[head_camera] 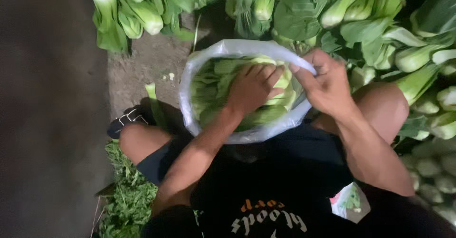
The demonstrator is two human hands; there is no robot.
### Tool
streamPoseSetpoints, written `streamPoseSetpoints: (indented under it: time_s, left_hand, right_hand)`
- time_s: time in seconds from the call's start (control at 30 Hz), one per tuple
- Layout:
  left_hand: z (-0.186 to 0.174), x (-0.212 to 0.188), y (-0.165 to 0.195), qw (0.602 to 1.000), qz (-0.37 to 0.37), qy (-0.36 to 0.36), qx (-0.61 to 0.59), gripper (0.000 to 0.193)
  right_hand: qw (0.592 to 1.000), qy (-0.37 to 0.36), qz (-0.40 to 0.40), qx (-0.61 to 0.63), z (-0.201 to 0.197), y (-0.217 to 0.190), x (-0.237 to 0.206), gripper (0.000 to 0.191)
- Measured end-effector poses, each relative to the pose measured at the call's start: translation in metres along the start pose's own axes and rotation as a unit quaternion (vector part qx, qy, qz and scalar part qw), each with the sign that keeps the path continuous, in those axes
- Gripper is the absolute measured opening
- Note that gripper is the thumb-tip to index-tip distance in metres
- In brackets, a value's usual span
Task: The person sits on the floor and packs bok choy into a clear plastic bag. They repeatedly pick up bunches of bok choy from the surrounding pile and place them into the bag, adjusting the contents as needed.
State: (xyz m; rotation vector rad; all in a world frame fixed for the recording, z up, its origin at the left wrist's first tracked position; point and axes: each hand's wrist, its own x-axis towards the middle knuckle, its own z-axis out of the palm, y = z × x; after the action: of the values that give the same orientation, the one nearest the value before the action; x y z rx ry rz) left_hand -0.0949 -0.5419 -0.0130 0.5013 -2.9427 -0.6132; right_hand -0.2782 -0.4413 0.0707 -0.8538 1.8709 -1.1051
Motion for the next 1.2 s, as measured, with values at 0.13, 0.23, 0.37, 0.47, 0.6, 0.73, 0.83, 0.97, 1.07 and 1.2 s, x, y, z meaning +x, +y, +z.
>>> streamPoseSetpoints:
  time_s: [0.13,0.23,0.37,0.47,0.6,0.73,0.83,0.97,1.07,1.2]
  left_hand:
    - [0.039,-0.004,-0.006,0.999,0.028,0.022,-0.005,0.041]
    - [0.041,-0.01,-0.008,0.998,0.014,0.056,-0.016,0.032]
    - [0.011,-0.001,-0.012,0.992,0.001,0.115,-0.055,0.026]
    - [-0.002,0.025,-0.02,0.99,-0.106,0.096,0.02,0.039]
    - [0.002,0.043,-0.05,0.99,-0.035,-0.009,-0.134,0.037]
    - [-0.002,0.042,-0.064,0.962,0.089,0.152,-0.208,0.051]
    - [-0.01,0.045,-0.039,0.99,-0.037,-0.033,-0.128,0.048]
    - [-0.006,0.043,0.006,0.987,-0.139,-0.003,0.083,0.037]
    - [0.012,0.043,0.004,0.98,-0.135,0.111,0.094,0.068]
    - [0.013,0.049,-0.018,0.988,-0.144,-0.063,0.005,0.069]
  right_hand:
    - [0.998,-0.016,-0.068,-0.006,0.01,-0.01,-0.005,0.01]
    - [0.993,-0.037,-0.108,-0.03,0.013,-0.016,-0.004,0.011]
    - [0.997,0.005,-0.076,-0.006,0.009,-0.012,0.004,0.018]
    - [0.998,0.007,-0.027,0.049,0.006,-0.003,0.009,0.018]
    - [0.998,0.017,-0.03,0.057,0.009,0.003,0.013,0.018]
    - [0.999,0.008,-0.037,0.021,0.011,0.002,0.016,0.018]
    - [0.998,0.032,-0.001,0.045,0.008,0.003,0.017,0.018]
    - [0.998,0.027,-0.039,0.052,0.009,0.011,0.014,0.019]
    - [0.996,0.021,-0.021,0.09,0.015,0.012,0.011,0.023]
    - [0.996,0.009,-0.059,-0.073,0.021,-0.004,0.011,0.023]
